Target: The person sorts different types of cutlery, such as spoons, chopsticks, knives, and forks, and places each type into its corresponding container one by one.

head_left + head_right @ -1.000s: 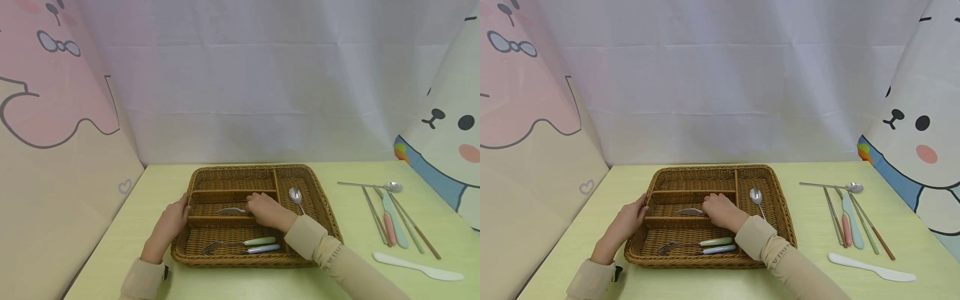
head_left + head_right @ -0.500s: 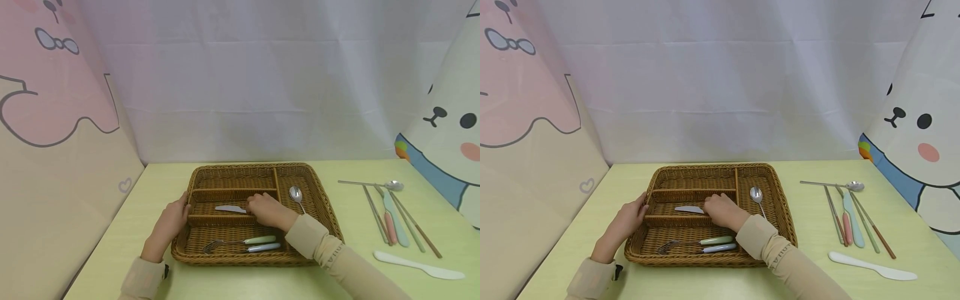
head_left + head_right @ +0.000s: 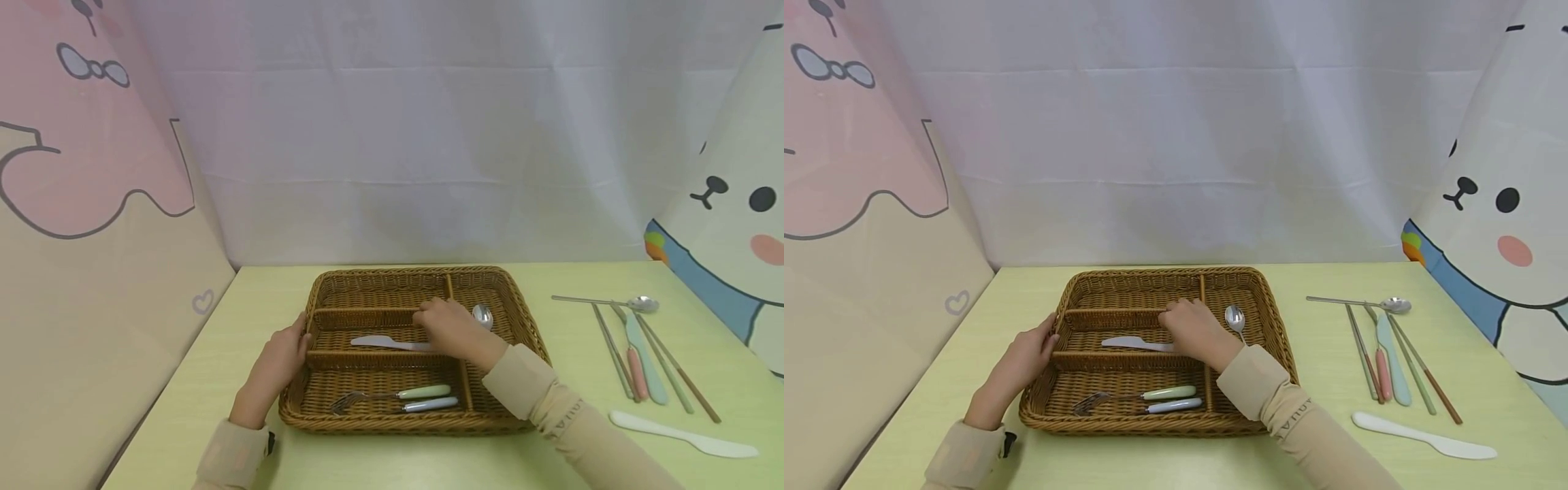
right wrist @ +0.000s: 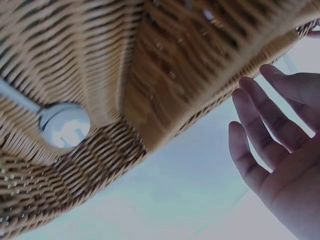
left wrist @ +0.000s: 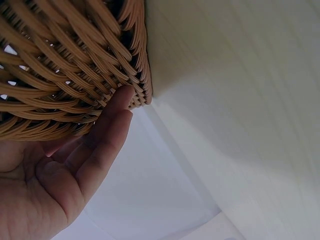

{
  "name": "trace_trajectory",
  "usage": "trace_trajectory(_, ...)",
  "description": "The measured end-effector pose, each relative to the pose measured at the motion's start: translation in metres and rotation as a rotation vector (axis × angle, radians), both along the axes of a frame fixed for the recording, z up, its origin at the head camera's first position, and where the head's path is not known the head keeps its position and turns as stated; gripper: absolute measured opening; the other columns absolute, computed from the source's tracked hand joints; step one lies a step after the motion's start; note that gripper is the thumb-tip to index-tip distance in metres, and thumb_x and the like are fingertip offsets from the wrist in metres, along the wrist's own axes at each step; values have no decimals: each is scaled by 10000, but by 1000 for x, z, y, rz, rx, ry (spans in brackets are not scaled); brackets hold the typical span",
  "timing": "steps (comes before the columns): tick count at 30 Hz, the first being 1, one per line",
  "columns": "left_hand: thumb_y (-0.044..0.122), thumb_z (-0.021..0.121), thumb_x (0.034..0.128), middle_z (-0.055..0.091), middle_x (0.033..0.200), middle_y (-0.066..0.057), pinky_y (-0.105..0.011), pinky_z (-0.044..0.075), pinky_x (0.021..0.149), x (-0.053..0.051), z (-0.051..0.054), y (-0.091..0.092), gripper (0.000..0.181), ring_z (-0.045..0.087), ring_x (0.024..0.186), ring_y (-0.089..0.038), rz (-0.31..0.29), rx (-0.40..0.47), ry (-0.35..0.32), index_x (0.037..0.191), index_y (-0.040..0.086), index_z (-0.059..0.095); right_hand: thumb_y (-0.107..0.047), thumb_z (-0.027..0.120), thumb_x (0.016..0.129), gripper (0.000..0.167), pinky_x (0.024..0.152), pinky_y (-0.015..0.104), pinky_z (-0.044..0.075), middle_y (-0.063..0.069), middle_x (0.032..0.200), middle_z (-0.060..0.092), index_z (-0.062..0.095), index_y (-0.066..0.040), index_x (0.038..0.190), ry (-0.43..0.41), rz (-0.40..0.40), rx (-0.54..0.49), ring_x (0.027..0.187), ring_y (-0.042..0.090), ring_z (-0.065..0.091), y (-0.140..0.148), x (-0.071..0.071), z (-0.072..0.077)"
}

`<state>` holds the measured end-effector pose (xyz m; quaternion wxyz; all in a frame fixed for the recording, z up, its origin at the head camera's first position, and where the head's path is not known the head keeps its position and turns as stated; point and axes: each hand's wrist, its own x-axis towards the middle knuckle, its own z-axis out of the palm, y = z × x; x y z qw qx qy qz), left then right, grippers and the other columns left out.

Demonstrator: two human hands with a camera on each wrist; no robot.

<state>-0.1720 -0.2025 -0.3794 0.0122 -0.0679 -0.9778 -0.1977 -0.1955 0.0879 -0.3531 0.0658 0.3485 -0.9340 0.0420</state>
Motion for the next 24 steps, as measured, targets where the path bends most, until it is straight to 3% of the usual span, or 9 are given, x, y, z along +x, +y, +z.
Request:
trace_trajectory(4,109,440,966,447,537,-30,-253,310,422,0,1,0,504,330,406,-103,1,-2,2,1398,-89,271,-18,577,853,163,568,315,431,32,821,625,698,-98,927,29,-33,-21,713,196,575,10,-1,7)
trace_trajectory(11,110,443,965,448,544,-30,-255,314,431,0,1,0,502,344,415,-108,1,-11,8,1395,-89,278,-22,614,826,105,558,301,474,56,817,626,677,-62,899,93,-78,-72,692,201,581,33,-1,16)
trace_trajectory(19,116,448,964,443,535,-24,-247,313,432,-1,0,0,504,334,415,-99,0,-10,12,1397,-81,282,-29,574,846,85,572,337,474,81,816,602,641,-41,896,41,-222,-119,727,226,575,67,-6,25)
trace_trajectory(24,114,447,964,442,538,-25,-251,311,433,1,0,0,504,333,416,-103,-3,-8,12,1396,-86,279,-7,540,826,96,518,329,423,62,737,564,612,-57,787,-3,-305,-173,646,189,513,91,-9,28)
